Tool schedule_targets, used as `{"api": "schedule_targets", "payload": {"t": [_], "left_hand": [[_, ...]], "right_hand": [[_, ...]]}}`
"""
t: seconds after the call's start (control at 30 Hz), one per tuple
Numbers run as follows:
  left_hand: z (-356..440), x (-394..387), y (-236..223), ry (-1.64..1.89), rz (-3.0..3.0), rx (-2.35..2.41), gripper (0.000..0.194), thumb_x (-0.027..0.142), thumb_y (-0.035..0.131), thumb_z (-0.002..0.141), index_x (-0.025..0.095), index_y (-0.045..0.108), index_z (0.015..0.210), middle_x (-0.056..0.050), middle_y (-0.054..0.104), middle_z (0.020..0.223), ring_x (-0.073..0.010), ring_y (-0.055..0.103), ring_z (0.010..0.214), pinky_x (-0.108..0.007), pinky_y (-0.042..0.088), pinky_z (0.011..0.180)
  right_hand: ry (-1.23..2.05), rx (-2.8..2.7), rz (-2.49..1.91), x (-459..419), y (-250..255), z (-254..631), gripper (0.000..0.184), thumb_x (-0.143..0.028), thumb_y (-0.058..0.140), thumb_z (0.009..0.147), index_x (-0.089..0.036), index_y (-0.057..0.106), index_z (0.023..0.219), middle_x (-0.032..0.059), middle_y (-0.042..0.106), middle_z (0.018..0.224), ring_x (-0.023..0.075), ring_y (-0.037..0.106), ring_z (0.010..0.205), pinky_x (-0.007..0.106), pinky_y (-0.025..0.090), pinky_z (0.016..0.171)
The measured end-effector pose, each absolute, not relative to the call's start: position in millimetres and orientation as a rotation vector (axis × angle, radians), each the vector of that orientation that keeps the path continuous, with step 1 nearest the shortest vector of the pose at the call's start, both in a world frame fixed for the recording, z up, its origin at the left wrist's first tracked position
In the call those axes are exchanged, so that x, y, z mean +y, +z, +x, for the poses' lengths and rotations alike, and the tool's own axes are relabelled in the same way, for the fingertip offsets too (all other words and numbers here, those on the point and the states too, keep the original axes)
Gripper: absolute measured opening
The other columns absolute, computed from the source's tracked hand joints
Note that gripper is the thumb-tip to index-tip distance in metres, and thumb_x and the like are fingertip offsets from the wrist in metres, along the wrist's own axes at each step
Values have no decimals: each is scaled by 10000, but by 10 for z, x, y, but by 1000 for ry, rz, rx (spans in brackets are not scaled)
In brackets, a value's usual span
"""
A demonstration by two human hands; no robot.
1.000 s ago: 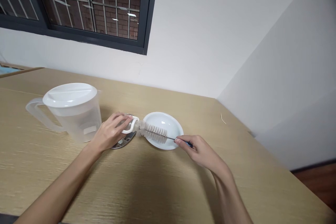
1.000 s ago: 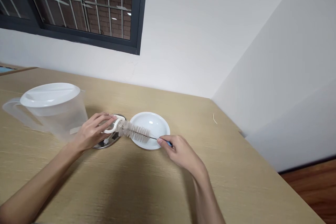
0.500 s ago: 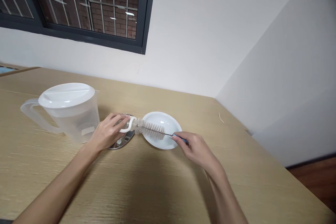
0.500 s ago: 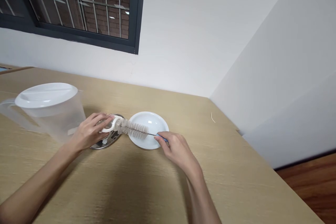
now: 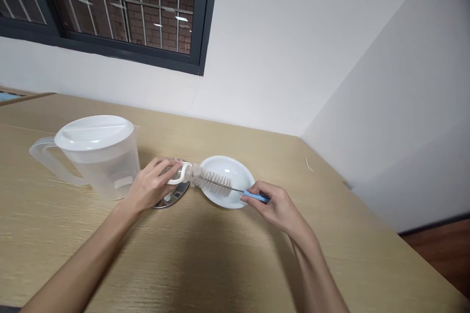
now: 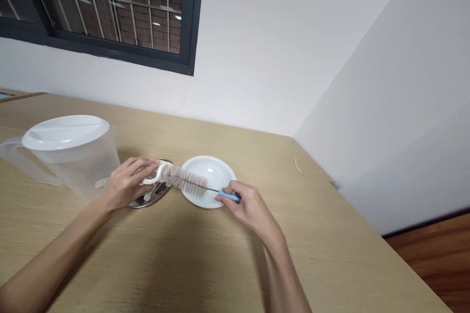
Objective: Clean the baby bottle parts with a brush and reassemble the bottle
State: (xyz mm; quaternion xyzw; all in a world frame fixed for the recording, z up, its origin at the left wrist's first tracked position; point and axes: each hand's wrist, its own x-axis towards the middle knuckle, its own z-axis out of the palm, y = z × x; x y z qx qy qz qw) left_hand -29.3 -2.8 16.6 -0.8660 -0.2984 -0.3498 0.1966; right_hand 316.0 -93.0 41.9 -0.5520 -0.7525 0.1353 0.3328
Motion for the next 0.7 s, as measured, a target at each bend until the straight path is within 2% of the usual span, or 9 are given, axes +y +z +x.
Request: {"api": "schedule_targets", "payload": {"t": [0.17, 0.4, 0.6, 0.7], "left_hand": [[-245, -46, 174, -935, -2425, -785, 401, 156, 613, 857, 172, 560, 1254, -104, 678, 1099, -259, 579, 1003, -371, 541, 810], [-228, -55, 168, -899, -2407, -746, 404, 159, 589, 884, 192, 537, 1284, -95, 681, 1094, -254, 598, 1010, -374, 545, 843], [-219, -62, 159, -882, -2407, -674, 431, 95, 583, 866, 156, 524, 1288, -101, 679, 1107, -273, 579, 1082, -407, 532, 918], [-220, -70, 168, -854, -2427, -681, 429, 88, 578, 865, 158, 527, 1285, -100, 679, 1116, -275, 571, 1099, -387, 540, 885]], "right_hand": [[479, -1961, -1486, -949, 461, 3160, 329, -490, 594, 888, -189, 621, 757, -1, 587, 689, 123, 476, 609, 232, 352, 534], [571, -1961, -1540, -961, 532, 3148, 361, -518, 548, 904, -199, 666, 786, -12, 560, 658, 109, 406, 548, 238, 301, 503], [675, -1982, -1555, -973, 555, 3180, 370, -502, 530, 920, -189, 664, 774, -4, 572, 677, 120, 440, 608, 234, 319, 539], [701, -1976, -1574, -957, 531, 3178, 376, -507, 531, 919, -184, 633, 757, -7, 560, 686, 122, 447, 632, 233, 329, 563]]}}
